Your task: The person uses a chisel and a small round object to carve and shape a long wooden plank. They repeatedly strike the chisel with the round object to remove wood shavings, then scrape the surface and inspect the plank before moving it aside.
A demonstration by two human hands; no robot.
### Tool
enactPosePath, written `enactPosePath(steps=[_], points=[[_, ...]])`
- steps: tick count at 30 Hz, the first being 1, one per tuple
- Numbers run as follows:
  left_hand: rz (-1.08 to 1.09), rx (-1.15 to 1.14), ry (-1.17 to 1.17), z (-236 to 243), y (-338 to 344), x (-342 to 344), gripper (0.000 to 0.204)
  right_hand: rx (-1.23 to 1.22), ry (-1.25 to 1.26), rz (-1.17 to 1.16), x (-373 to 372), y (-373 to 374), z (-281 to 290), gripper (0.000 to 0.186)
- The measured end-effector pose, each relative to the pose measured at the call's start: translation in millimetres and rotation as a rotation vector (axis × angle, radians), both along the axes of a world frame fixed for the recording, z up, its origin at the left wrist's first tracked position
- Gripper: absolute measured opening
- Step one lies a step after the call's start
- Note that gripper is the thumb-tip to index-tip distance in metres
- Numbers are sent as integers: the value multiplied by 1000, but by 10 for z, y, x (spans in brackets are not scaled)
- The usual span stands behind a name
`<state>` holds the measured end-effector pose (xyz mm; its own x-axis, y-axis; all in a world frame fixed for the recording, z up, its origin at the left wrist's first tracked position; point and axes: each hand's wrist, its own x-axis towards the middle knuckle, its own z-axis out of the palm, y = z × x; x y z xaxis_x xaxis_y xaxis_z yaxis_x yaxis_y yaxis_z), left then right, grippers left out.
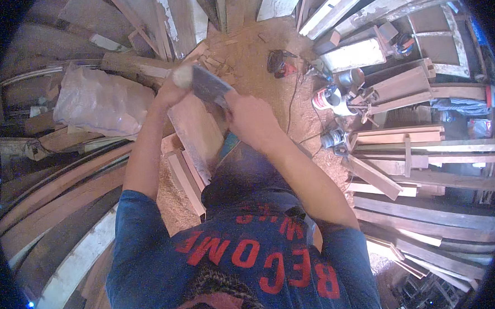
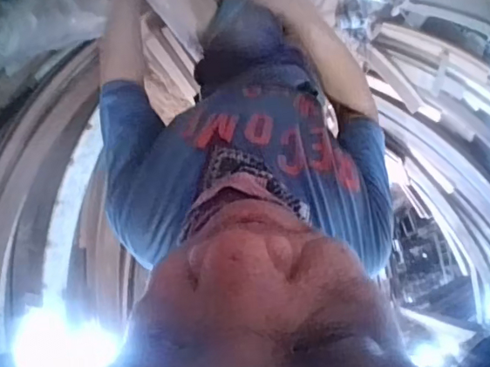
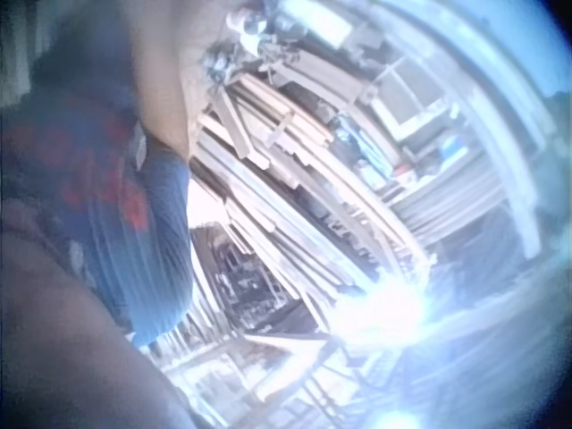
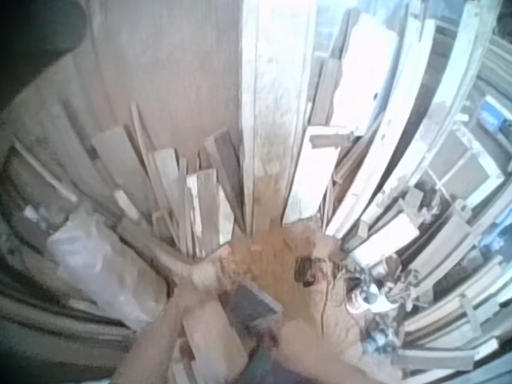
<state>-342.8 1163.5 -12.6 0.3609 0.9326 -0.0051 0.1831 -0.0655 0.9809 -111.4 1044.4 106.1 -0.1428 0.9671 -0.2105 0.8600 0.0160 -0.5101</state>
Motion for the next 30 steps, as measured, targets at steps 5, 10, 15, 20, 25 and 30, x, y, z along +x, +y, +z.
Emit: enactPosePath(steps=[5,10,15,20,25,30], points=[[132,-259,-184,178,230,-46,27,-12,148,-142,397,-497,-57,31],[-120,-282,175,252,-57,153,67,-100,240,-217,609,-680,-45,38],[-146,-311,234,184,-128,227,96,-90,272,-230,663,-755,-64,36],[-175,-272,271,108,-95,247,94,-116,274,-256,626,-729,137,32],[-259,-178,262,441,-153,322,67,-51,243,-262,617,-678,293,30],[-124,-153,181,534,-266,396,59,-30,239,-249,594,-571,506,32]])
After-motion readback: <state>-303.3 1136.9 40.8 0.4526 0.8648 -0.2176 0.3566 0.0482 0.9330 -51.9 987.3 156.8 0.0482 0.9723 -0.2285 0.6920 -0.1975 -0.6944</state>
